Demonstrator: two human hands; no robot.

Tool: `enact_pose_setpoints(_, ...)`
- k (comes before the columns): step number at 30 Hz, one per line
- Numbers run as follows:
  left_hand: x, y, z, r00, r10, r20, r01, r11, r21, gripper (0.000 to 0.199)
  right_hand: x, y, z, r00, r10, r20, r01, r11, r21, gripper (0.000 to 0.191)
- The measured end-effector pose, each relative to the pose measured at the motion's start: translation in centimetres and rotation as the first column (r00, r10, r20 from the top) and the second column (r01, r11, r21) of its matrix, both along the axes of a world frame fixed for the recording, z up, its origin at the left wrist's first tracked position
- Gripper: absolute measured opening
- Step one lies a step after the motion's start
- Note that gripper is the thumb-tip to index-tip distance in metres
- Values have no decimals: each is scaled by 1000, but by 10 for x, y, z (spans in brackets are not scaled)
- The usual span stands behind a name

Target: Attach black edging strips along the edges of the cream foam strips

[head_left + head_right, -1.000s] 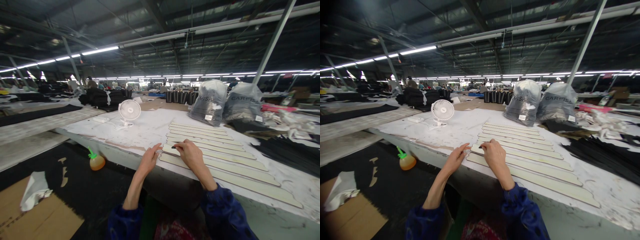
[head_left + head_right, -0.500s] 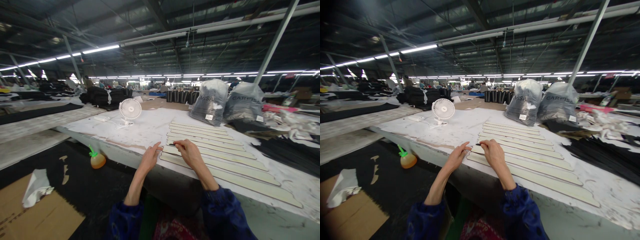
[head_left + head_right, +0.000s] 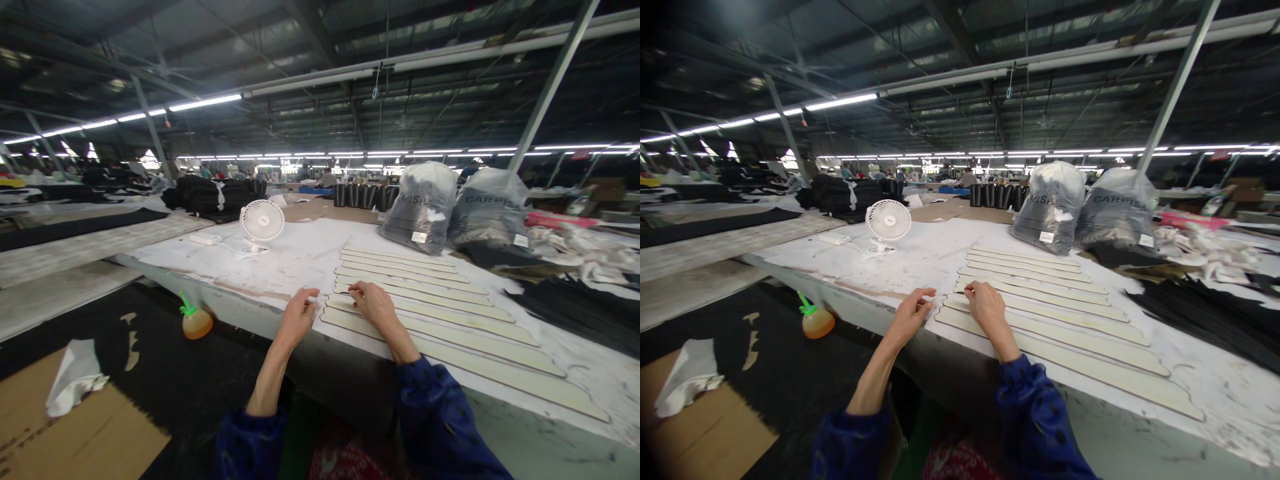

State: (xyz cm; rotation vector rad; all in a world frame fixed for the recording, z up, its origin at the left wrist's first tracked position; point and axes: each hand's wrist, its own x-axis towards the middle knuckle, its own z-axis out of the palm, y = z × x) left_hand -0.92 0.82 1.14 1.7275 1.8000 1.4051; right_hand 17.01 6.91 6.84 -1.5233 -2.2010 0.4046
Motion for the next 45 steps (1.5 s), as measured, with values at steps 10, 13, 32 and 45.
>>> enact_pose_setpoints(10, -1, -10, 9, 987, -150, -65, 149, 989, -19, 12, 4, -11, 6, 995, 49, -87, -40, 994, 105, 24)
enact_pose_setpoints(13, -2, -9, 7, 990, -134, -37, 135, 991, 15, 11, 4, -22, 3, 983, 142, -118, -127, 983, 130, 22)
enact_pose_setpoints(32, -2, -9, 6, 989, -107, -102, 104, 994, -27, 15, -11, -46, -25, 971, 213, 105, -227, 962, 150, 24)
enact_pose_setpoints(45, -4, -9, 3, 997, -72, -10, 73, 994, 83, 17, -16, -49, -25, 963, 195, 184, -227, 958, 175, 25)
